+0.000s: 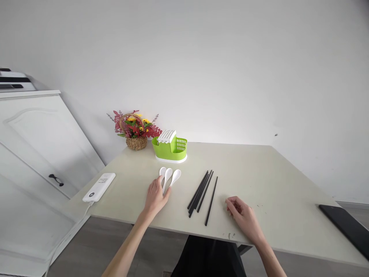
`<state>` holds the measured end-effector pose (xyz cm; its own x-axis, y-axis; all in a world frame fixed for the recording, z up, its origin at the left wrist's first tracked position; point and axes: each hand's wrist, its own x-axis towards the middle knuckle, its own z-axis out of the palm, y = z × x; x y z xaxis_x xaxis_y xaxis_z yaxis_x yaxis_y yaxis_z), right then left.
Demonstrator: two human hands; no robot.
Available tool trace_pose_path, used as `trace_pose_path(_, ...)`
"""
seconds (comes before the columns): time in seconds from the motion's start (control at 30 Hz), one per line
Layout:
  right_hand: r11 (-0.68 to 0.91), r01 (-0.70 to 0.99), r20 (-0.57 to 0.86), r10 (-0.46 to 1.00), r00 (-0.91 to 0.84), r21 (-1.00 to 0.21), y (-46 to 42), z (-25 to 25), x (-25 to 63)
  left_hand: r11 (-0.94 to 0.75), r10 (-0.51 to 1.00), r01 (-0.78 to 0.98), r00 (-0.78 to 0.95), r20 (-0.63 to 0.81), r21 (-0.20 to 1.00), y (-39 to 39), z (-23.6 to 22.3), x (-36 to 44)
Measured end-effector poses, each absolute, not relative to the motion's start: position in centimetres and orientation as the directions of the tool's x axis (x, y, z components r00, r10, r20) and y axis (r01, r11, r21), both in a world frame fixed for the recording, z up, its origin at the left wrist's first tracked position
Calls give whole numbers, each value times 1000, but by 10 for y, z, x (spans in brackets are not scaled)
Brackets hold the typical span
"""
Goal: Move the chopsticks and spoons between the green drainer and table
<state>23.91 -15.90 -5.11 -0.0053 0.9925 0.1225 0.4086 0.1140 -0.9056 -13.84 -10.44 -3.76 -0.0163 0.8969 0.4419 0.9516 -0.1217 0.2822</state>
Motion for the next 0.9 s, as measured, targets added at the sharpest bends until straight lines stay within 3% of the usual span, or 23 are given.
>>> trace_pose_path(0.3, 105, 414, 113, 994, -6, -904, -160, -47, 238, -101, 906, 962, -17, 424, 255, -108, -26, -138)
trace_pose_path(0.63, 126, 415, 139, 990, 2, -901, -161, -47, 238, -33, 910, 997, 0, 414, 73, -111, -20, -133)
trace_pose_path(0.9, 132, 416, 148, 989, 5, -900, -161, -46, 238, 18, 930, 999, -33, 366, 44, -107, -21, -134)
